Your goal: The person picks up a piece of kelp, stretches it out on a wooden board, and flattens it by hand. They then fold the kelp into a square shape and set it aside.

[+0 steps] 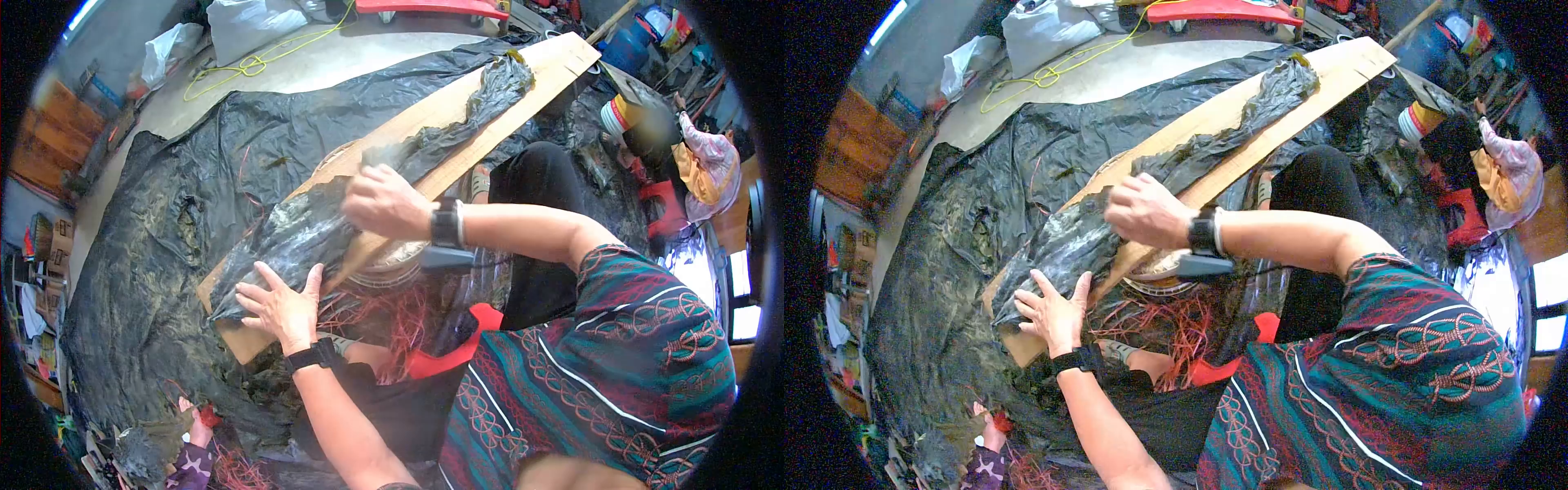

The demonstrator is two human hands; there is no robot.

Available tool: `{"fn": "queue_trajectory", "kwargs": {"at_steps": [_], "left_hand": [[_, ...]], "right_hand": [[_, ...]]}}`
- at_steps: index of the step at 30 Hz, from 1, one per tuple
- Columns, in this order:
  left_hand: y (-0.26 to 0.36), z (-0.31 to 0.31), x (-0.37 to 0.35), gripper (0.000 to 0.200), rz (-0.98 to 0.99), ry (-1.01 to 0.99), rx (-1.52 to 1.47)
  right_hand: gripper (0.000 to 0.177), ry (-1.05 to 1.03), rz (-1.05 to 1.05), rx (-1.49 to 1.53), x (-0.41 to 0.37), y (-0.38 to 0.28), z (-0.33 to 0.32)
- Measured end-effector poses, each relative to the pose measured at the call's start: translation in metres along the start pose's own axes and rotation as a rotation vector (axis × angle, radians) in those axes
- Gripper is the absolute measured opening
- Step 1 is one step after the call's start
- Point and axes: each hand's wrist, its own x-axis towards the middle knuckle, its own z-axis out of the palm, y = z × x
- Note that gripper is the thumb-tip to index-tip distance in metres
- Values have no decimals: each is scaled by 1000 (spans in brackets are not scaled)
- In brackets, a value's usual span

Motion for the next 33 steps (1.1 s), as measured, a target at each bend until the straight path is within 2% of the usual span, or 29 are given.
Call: {"fn": "queue_trajectory", "kwargs": {"at_steps": [3,7,9,10,12,13,15,16,17,20,25,27,28,31,33], "left_hand": [[2,-4,1,115,-20,-20,25],[4,-1,0,113,-42,8,-1],[8,-6,-3,107,13,134,-37],[8,-9,-2,107,14,134,-34],[11,-14,3,80,335,322,-164],[15,-10,7,80,338,321,-164],[30,-3,17,55,713,365,-357],[38,0,18,37,730,323,-490],[44,2,22,37,731,323,-492],[57,9,32,38,636,102,-550],[66,18,38,43,597,67,-440],[67,20,38,44,579,96,-396],[66,21,38,46,583,78,-369],[68,17,34,47,591,96,-376],[68,19,33,48,592,107,-353]], "right_hand": [[14,-16,-84,54,-31,-11,-2],[14,-34,61,62,-33,-14,8],[13,-64,81,44,-28,-16,10],[19,-81,80,26,-25,-15,12],[25,-97,81,8,-21,-11,16],[17,-132,80,18,-19,-10,18],[10,-170,80,28,-18,-8,17],[10,-182,58,28,-18,-8,15],[11,-195,35,27,-18,-9,13],[12,-116,21,81,-24,-13,9],[14,-110,32,70,-33,-23,5],[15,-209,114,106,-33,-33,2],[14,-146,114,130,-32,-36,1],[12,-198,236,189,-33,-45,8],[12,-148,236,237,-33,-45,7]]}}
